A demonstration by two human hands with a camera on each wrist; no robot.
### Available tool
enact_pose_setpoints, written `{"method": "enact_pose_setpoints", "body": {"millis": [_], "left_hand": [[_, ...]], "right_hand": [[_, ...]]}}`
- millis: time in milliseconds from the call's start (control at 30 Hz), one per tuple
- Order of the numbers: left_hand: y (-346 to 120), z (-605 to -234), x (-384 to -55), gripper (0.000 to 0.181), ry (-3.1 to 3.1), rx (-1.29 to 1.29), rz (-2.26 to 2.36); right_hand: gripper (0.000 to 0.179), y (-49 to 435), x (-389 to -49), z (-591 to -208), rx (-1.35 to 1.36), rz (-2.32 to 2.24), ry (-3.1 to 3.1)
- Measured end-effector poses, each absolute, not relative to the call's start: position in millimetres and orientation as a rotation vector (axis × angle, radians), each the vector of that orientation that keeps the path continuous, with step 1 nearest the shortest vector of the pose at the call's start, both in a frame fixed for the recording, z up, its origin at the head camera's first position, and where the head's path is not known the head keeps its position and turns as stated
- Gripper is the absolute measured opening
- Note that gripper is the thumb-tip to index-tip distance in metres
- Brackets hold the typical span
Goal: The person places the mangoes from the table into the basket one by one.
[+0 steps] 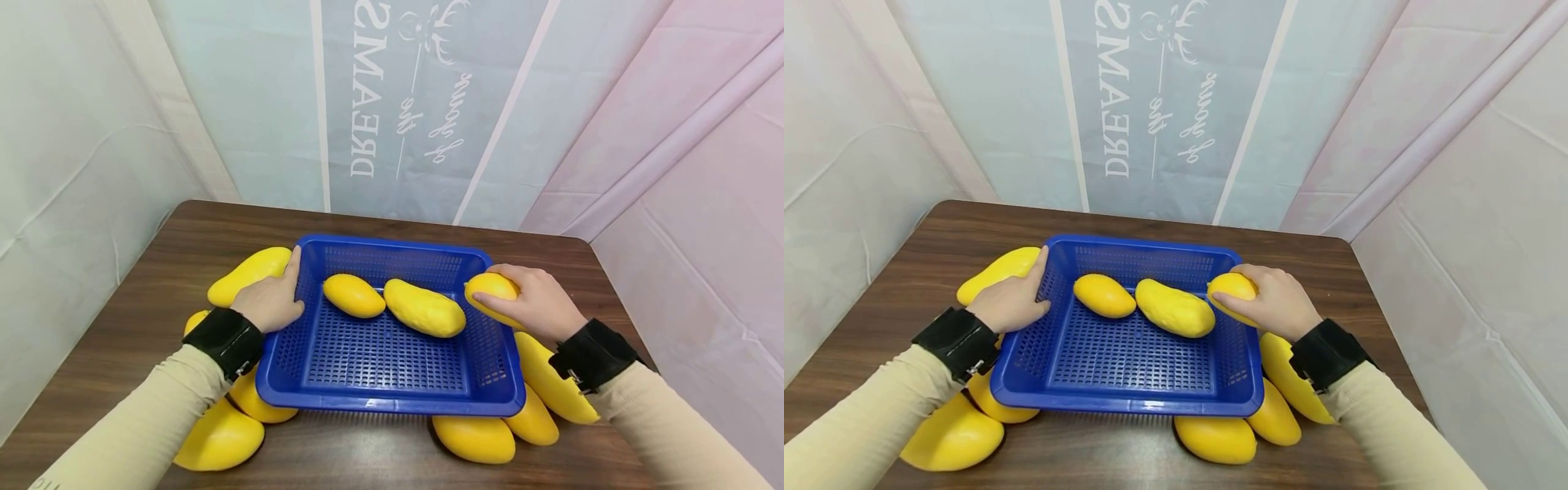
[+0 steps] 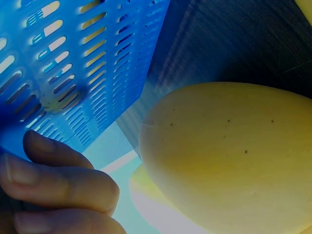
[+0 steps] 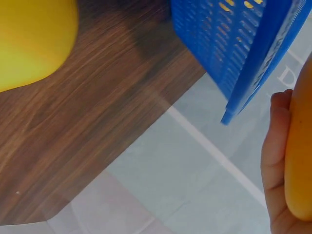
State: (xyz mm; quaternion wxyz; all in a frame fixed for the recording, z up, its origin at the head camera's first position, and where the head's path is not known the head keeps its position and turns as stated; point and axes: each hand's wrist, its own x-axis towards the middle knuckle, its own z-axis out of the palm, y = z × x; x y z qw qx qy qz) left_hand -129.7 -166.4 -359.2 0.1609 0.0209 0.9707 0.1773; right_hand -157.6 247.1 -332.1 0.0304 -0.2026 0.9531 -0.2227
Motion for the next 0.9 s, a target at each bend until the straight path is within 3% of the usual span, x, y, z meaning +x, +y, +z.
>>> {"method": "enact_pose_setpoints", "body": {"millis": [900], "left_hand": [[-166,-360,-130,0.097,2.784,0.055,0.515]], "right_hand": [[0.057,205,-189,-323,-0.679,-0.69,2.983]]}}
